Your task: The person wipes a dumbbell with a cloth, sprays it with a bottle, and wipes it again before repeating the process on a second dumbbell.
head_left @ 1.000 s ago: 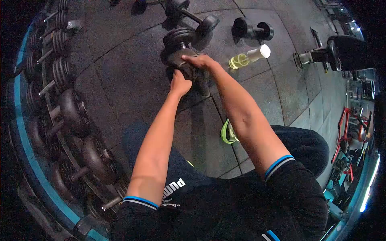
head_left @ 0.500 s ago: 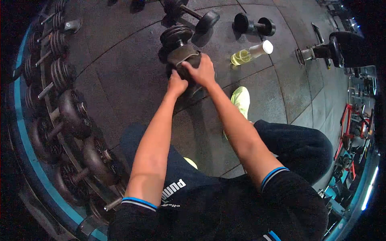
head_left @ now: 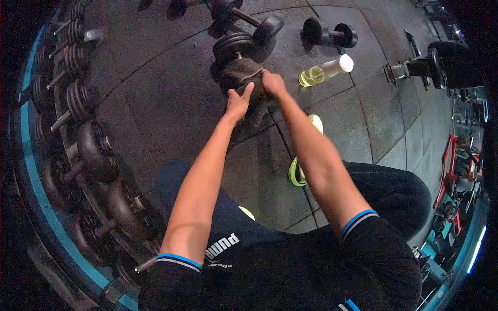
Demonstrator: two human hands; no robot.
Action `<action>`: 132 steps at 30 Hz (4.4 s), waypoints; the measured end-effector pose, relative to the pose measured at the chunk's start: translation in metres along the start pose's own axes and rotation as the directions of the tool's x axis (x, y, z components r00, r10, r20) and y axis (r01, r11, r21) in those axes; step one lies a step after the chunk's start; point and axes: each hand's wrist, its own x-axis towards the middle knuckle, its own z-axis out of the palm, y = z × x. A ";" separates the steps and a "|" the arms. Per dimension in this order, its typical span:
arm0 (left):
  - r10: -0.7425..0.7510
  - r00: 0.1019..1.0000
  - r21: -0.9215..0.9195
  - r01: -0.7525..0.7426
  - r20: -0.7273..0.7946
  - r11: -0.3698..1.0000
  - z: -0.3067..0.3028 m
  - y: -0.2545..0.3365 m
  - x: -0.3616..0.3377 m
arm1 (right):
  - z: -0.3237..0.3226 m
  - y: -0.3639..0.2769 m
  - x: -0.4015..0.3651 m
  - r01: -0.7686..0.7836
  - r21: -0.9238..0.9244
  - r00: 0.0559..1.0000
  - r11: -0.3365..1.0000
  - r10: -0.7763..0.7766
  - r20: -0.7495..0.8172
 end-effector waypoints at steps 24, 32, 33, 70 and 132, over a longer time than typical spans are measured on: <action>0.001 0.993 -0.126 0.014 0.122 0.992 -0.037 -0.025 0.005 | -0.001 -0.090 -0.071 0.030 -0.477 0.985 0.878 -0.107 -0.134; -0.041 0.937 -0.637 0.267 0.347 0.724 -0.009 -0.026 0.005 | -0.006 -0.077 -0.005 0.012 -0.462 0.969 0.887 0.103 0.223; -0.013 0.945 -0.686 0.247 0.327 0.684 -0.007 -0.024 0.004 | -0.008 -0.077 -0.012 0.028 -0.435 0.973 0.900 0.076 0.219; 0.146 0.986 0.576 -0.168 0.084 0.800 -0.104 0.104 -0.090 | 0.049 -0.066 -0.126 0.772 -0.029 0.593 0.635 -0.736 -0.328; 0.174 0.980 0.700 -0.191 0.096 0.689 -0.149 0.021 -0.090 | 0.034 -0.047 -0.097 0.312 0.097 0.939 0.945 -0.291 -0.184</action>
